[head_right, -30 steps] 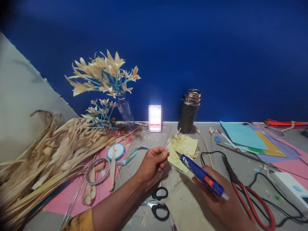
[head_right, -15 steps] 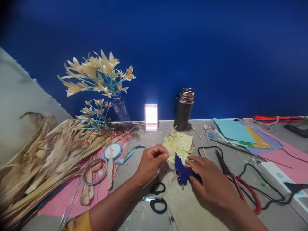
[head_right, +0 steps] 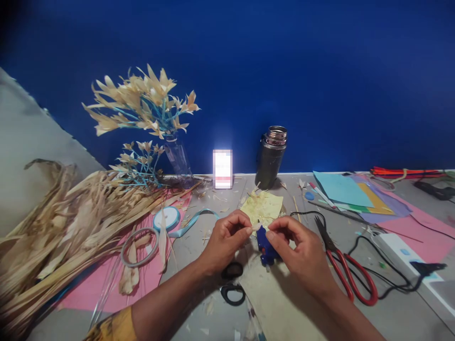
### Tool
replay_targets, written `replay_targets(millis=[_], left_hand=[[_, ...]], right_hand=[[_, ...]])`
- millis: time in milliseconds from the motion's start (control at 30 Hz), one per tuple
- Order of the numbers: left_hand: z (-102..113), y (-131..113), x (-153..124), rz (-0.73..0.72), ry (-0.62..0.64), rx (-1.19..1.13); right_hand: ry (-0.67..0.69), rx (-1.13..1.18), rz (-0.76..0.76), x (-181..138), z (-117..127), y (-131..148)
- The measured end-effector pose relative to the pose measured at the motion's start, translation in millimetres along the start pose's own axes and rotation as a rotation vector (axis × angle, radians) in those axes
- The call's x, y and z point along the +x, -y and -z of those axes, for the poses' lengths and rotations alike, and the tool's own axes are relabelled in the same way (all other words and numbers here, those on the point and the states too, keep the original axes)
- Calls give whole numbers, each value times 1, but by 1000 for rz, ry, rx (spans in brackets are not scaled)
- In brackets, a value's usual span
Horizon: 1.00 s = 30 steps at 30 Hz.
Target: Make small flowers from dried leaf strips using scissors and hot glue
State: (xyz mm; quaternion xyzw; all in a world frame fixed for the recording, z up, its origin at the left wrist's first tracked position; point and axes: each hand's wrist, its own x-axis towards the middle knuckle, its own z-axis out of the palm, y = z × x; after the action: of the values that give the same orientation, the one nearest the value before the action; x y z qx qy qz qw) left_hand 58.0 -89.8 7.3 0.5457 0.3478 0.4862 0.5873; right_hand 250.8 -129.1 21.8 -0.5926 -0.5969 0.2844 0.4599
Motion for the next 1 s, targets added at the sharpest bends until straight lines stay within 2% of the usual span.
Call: replay_targets(millis=[133,300,600,733,833,1000], left_hand=[[-1,-1,-1,-2,16,-2],[1,1,0,-12,36,9],[4,7,3,-57,76,23],[1,6,2,33,98,-112],[-1,5,1,132,127,-232],[-1,5,-1,163,138,-262]], right_hand=[[2,63,-25,2,-4,4],[109,159,-10,8,-8,9],[115,182,-25,5,-11,10],[84,251,-35,3,-17,8],[70,366,-108,0,-25,2],[70,552,-228,-3,-33,-7]])
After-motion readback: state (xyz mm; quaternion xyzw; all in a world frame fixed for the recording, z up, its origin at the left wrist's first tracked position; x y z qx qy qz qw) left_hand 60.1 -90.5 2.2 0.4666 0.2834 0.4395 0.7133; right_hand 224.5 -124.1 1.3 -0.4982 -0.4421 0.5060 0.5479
